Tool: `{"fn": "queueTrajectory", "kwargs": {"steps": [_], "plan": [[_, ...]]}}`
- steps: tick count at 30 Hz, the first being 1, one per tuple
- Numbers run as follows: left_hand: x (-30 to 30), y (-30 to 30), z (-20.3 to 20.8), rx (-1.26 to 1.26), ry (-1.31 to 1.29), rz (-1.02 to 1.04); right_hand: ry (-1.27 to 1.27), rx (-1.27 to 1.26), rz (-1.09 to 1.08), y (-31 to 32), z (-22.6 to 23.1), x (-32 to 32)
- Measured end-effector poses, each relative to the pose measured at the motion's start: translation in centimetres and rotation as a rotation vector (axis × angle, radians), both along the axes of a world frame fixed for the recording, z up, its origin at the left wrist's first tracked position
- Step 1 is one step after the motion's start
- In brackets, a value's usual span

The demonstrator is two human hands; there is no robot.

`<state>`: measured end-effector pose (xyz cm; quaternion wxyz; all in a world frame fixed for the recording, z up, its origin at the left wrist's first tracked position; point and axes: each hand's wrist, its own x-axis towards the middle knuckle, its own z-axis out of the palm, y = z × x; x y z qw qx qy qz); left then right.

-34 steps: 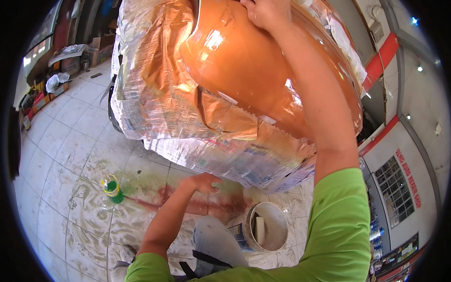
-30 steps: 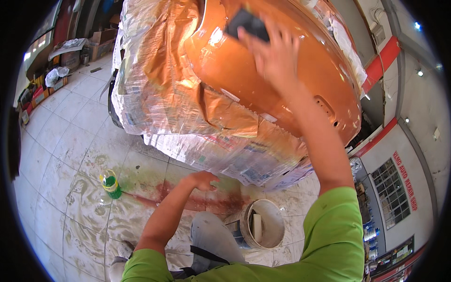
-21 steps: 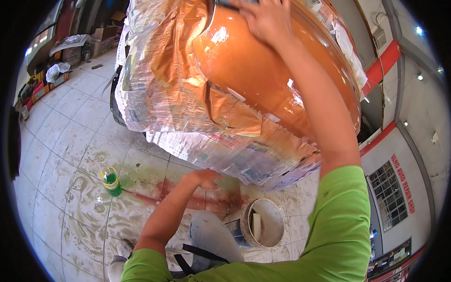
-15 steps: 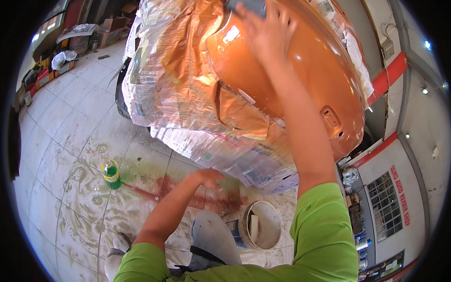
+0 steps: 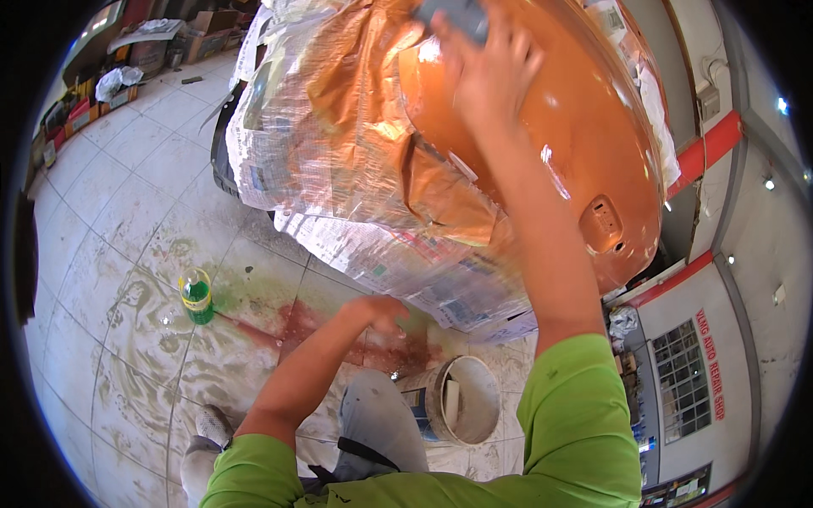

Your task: The person sands the surface of an orange car part using a sanding block and water. They repeatedly rub the block over the curved surface and dip it into a bucket of water.

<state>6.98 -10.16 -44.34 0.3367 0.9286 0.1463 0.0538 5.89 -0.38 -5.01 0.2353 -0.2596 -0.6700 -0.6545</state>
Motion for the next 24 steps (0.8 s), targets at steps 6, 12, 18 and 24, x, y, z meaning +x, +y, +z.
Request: {"fn": "queueTrajectory", "kwargs": {"steps": [6,12,18,24], "plan": [[-1.2,-0.1,1.9,-0.015,-0.003,0.027,-0.166,-0.160,-0.011,-2.3,0.5,0.5],[1.0,-1.4,2.0,-0.040,0.069,-0.036,0.113,0.040,-0.212,1.0,5.0,-2.0],[1.3,-2.3,3.1,-0.037,0.176,-0.138,-0.282,-0.353,0.049,-4.5,-2.9,2.9],[3.2,-2.8,2.1,-0.023,0.122,-0.110,0.116,-0.053,-0.075,-0.4,7.6,-3.0]]}}
